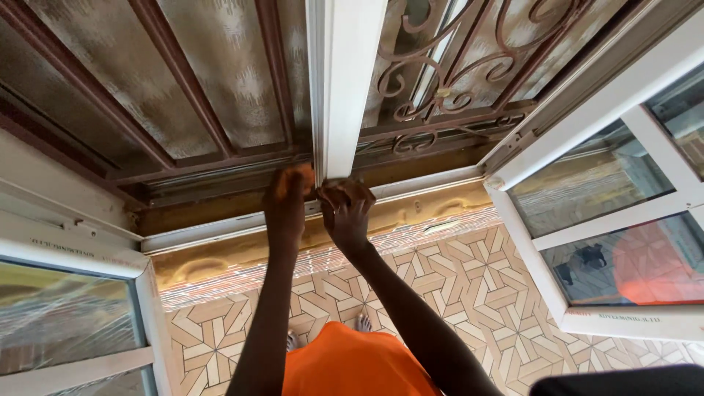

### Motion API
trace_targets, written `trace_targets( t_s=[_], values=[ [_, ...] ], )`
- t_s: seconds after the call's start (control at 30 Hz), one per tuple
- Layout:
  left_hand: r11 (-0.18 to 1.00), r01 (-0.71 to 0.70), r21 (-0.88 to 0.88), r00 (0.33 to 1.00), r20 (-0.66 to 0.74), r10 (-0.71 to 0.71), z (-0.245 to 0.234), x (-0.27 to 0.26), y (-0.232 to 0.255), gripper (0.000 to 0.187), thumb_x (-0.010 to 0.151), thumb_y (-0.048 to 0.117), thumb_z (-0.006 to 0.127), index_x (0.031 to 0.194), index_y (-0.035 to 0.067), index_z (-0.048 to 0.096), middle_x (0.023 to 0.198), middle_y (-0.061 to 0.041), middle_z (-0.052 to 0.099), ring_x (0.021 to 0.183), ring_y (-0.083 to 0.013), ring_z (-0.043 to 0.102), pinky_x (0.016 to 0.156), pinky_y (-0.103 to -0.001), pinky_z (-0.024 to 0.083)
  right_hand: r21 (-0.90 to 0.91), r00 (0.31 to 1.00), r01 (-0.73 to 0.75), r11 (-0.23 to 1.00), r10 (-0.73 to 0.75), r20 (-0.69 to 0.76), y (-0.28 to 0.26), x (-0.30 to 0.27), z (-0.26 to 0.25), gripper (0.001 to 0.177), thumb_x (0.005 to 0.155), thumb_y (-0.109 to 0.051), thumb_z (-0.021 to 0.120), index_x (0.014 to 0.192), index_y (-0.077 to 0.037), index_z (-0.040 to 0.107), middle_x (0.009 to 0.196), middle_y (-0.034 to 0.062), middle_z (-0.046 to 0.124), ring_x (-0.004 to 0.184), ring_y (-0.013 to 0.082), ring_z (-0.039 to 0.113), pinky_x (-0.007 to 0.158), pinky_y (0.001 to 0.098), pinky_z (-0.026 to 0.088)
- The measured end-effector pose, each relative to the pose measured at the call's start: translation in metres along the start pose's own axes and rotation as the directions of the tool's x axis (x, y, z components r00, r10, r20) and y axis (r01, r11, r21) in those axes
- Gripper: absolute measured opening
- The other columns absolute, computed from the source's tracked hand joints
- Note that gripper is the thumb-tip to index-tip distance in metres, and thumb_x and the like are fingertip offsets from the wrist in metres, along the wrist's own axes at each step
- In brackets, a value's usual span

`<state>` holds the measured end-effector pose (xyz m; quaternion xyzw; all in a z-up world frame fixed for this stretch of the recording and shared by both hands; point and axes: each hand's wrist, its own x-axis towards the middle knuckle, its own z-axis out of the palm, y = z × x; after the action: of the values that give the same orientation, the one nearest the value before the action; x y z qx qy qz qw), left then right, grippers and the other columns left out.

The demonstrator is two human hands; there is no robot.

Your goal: Cleaning a glass window and its white aluminum frame using a damp cloth and a bucket of water.

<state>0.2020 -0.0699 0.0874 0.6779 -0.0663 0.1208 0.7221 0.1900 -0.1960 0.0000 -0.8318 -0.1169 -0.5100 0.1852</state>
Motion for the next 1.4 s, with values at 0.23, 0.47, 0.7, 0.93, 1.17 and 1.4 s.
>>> trace_targets(
  t_s=[0.23,0.47,0.7,0.93,1.17,1.4],
  values=[
    [0.982,0.16,0.099,0.986,-0.072,-0.153,0.001,-0.034,-0.052,0.021,0.101,0.019,0.063,0.114,0.004,0.07,0.104,-0.007,0.074,0.093,-0.0131,0.069,0.082,-0.03,0.056,0.162,0.991,-0.087,0.983,0.069,0.118,0.007,-0.026,0.005,0.032,0.096,-0.016,0.073,0.123,-0.013,0.056,0.132,0.0135,0.053,0.126,0.0364,0.049,0.107,0.0584,0.037],
    [0.998,-0.039,-0.039,0.998,-0.052,0.037,0.019,-0.027,0.076,0.021,0.107,0.015,0.059,0.121,0.003,0.069,0.113,-0.007,0.074,0.105,-0.0119,0.069,0.097,-0.027,0.055,0.148,0.991,0.058,0.987,-0.039,-0.13,0.017,0.069,-0.014,0.041,0.097,-0.024,0.075,0.123,-0.014,0.044,0.139,0.012,0.045,0.134,0.0327,0.042,0.109,0.0625,0.029],
    [0.962,-0.204,-0.184,0.976,0.039,0.214,0.025,-0.016,0.13,0.021,0.111,0.012,0.059,0.128,0.001,0.065,0.126,-0.01,0.07,0.118,-0.014,0.066,0.109,-0.03,0.052,0.122,0.968,0.06,0.991,-0.028,-0.251,-0.003,0.129,-0.038,0.043,0.096,-0.026,0.081,0.128,-0.022,0.052,0.136,0.0039,0.046,0.131,0.0288,0.04,0.106,0.0504,0.037],
    [0.994,-0.059,0.091,0.998,-0.023,0.062,0.016,-0.039,0.051,0.018,0.104,0.007,0.065,0.121,0.002,0.069,0.121,-0.01,0.072,0.115,-0.0175,0.069,0.103,-0.033,0.056,0.154,0.991,0.011,0.988,0.009,-0.131,0.01,0.035,-0.003,0.045,0.092,-0.023,0.077,0.129,-0.016,0.053,0.135,0.0108,0.047,0.129,0.0333,0.04,0.108,0.0525,0.034],
    [0.999,-0.012,-0.041,0.996,-0.091,0.009,0.006,-0.062,-0.047,0.016,0.097,-0.005,0.064,0.112,0.0,0.067,0.119,-0.011,0.072,0.116,-0.018,0.068,0.103,-0.034,0.056,0.078,0.996,-0.025,0.997,0.018,0.093,0.009,-0.029,0.012,0.034,0.091,-0.018,0.077,0.122,-0.022,0.066,0.129,0.0059,0.052,0.126,0.0303,0.045,0.109,0.05,0.035],
    [0.997,0.073,0.025,0.992,-0.107,-0.07,-0.008,-0.062,-0.103,0.014,0.097,0.0,0.065,0.11,0.002,0.069,0.106,-0.008,0.075,0.1,-0.0171,0.072,0.09,-0.031,0.057,0.159,0.951,-0.067,0.985,0.015,0.308,0.016,-0.062,0.014,0.04,0.088,-0.012,0.08,0.124,-0.02,0.066,0.131,0.0075,0.053,0.129,0.0322,0.046,0.104,0.0481,0.037]
  ],
)
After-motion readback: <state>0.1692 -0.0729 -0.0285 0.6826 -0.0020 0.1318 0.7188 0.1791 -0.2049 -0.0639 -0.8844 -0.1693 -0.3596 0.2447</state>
